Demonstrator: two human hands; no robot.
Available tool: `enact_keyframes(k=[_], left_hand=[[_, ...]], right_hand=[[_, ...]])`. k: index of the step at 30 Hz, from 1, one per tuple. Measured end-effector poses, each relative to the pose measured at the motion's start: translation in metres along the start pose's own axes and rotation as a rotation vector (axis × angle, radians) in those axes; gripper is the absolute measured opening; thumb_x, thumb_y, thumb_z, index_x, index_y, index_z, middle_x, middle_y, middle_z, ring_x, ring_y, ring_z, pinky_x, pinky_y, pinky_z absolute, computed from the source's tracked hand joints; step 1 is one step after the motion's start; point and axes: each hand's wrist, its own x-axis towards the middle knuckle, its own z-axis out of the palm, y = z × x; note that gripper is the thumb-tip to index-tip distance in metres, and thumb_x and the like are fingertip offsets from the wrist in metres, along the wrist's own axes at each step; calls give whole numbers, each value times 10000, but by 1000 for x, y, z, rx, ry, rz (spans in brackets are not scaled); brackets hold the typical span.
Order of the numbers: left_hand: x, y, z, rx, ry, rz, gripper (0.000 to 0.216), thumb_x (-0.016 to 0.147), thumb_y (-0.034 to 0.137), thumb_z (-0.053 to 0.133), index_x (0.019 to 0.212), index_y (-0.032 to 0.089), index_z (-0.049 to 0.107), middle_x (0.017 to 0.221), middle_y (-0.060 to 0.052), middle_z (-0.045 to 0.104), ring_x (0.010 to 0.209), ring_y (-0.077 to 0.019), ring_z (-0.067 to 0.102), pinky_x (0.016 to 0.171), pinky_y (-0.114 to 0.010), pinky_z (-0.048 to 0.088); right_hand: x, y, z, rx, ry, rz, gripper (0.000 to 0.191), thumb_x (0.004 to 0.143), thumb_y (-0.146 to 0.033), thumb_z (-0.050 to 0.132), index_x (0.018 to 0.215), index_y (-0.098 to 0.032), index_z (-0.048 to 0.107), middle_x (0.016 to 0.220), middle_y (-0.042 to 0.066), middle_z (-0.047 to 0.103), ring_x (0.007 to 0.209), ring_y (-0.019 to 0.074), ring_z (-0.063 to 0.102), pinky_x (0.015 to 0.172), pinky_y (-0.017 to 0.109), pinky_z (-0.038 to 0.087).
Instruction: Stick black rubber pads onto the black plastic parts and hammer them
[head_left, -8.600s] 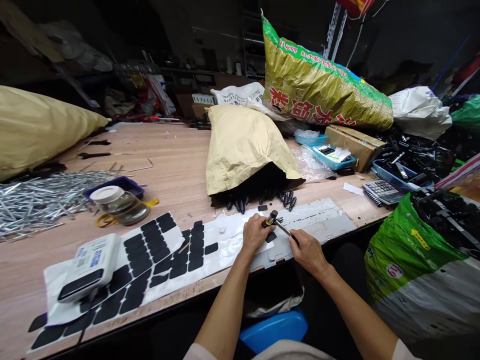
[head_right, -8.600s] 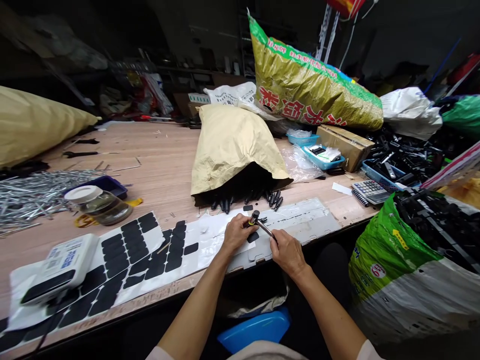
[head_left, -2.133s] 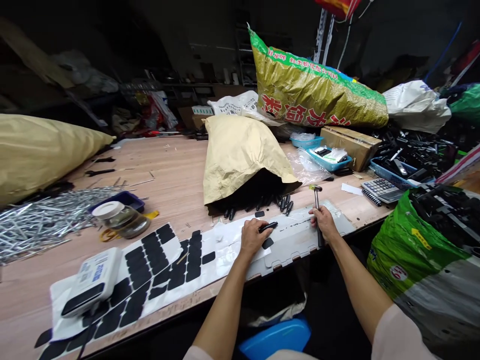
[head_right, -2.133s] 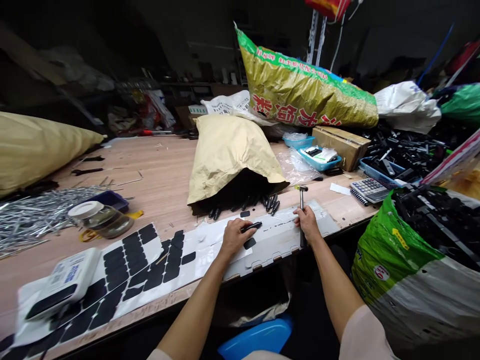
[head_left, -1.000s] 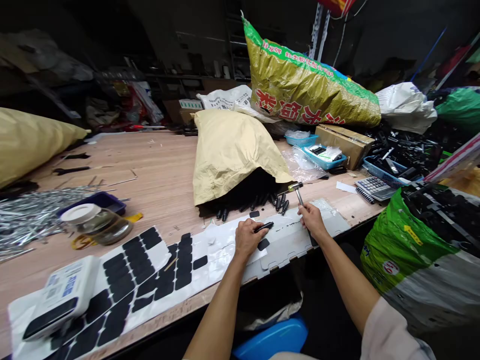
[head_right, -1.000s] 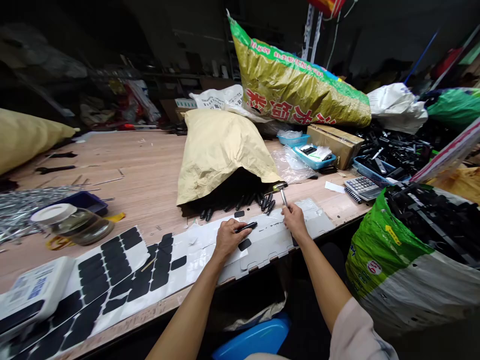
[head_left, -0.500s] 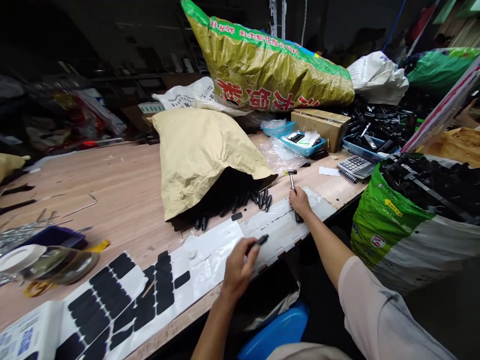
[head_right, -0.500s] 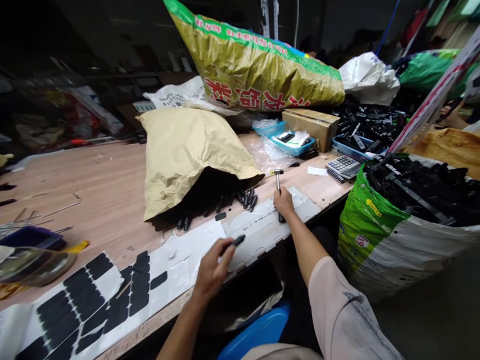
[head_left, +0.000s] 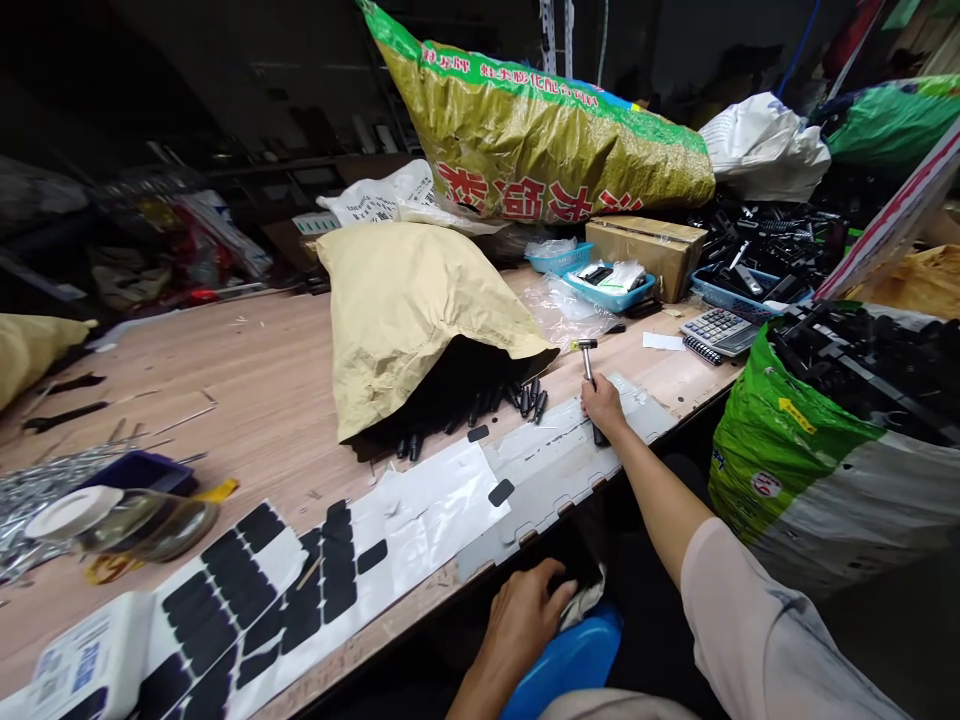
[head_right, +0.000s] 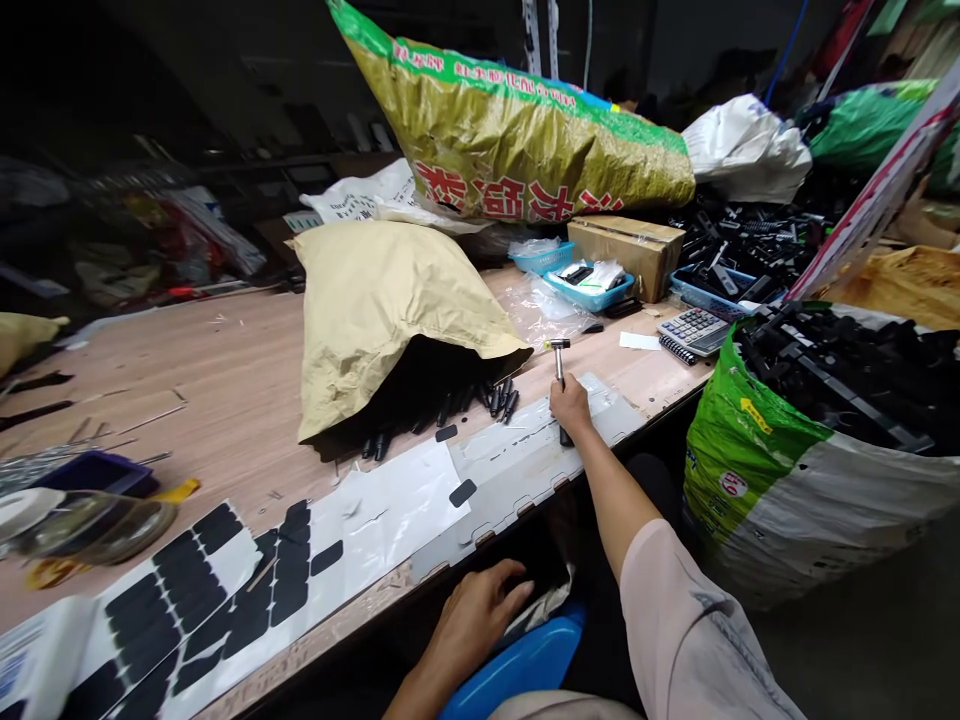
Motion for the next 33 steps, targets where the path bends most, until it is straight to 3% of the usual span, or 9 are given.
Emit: enact_keyframes(k=[3,6,8,11,13,18,24,28,33], left_hand=[[27,41,-39,-176,212,175,318,941,465,528,1036,254,747,741,1,701,691,-161,639,645,-258,402],[86,66,-73,-130,631,119,312,941,407,546,1115,222,728,783,-18,663,734,-172,611,682,-277,408],[130,69,-88,-54,793,61,272,927,342,579,1109,203,725,926,-62,648,885,-211,604,749,-303,434],[179,63,-96,84,819,-21,214,891,324,634,1011,187,746,1015,-111,599,1021,-274,546,813,-349,449],[191,59,-94,159,807,-15,192,886,322,636,962,189,751,1013,-117,590,1022,-288,525,828,-369,445],[162,41,-90,227,793,154,220,910,365,616,979,196,739,1008,-94,636,990,-280,526,842,-385,420],[109,-21,-100,202,756,161,202,894,386,637,982,235,738,924,-59,683,959,-279,536,816,-388,394],[106,-53,-98,41,740,148,209,841,365,675,1007,264,753,923,-43,671,936,-258,543,834,-376,417],[115,-63,-92,-141,742,175,238,780,348,726,992,245,753,886,-28,661,921,-233,547,861,-358,440]], right_hand=[[1,2,1,-12,0,-11,121,889,-285,470,810,-216,531,552,-54,538,428,114,533,423,195,442],[1,2,2,-4,-2,-4,121,888,-284,460,830,-216,541,552,-52,541,440,117,538,424,191,442],[1,2,2,10,-6,6,119,885,-283,457,859,-215,551,561,-51,545,449,120,544,418,188,440],[1,0,2,31,-10,4,124,880,-286,464,898,-213,563,567,-51,539,455,124,550,410,187,440],[1,0,2,41,-13,3,131,879,-291,466,904,-211,566,567,-50,538,457,125,550,412,189,444],[2,2,4,45,-4,14,139,874,-280,469,907,-206,582,577,-46,546,449,118,538,406,186,437],[1,2,3,35,0,15,157,869,-284,477,929,-198,594,573,-39,544,463,132,551,405,196,446],[3,5,3,32,4,20,206,856,-287,481,990,-194,607,579,-40,545,467,135,549,410,203,455],[6,5,2,128,-5,6,219,822,-319,509,975,-193,603,612,-45,539,455,116,518,385,191,427]])
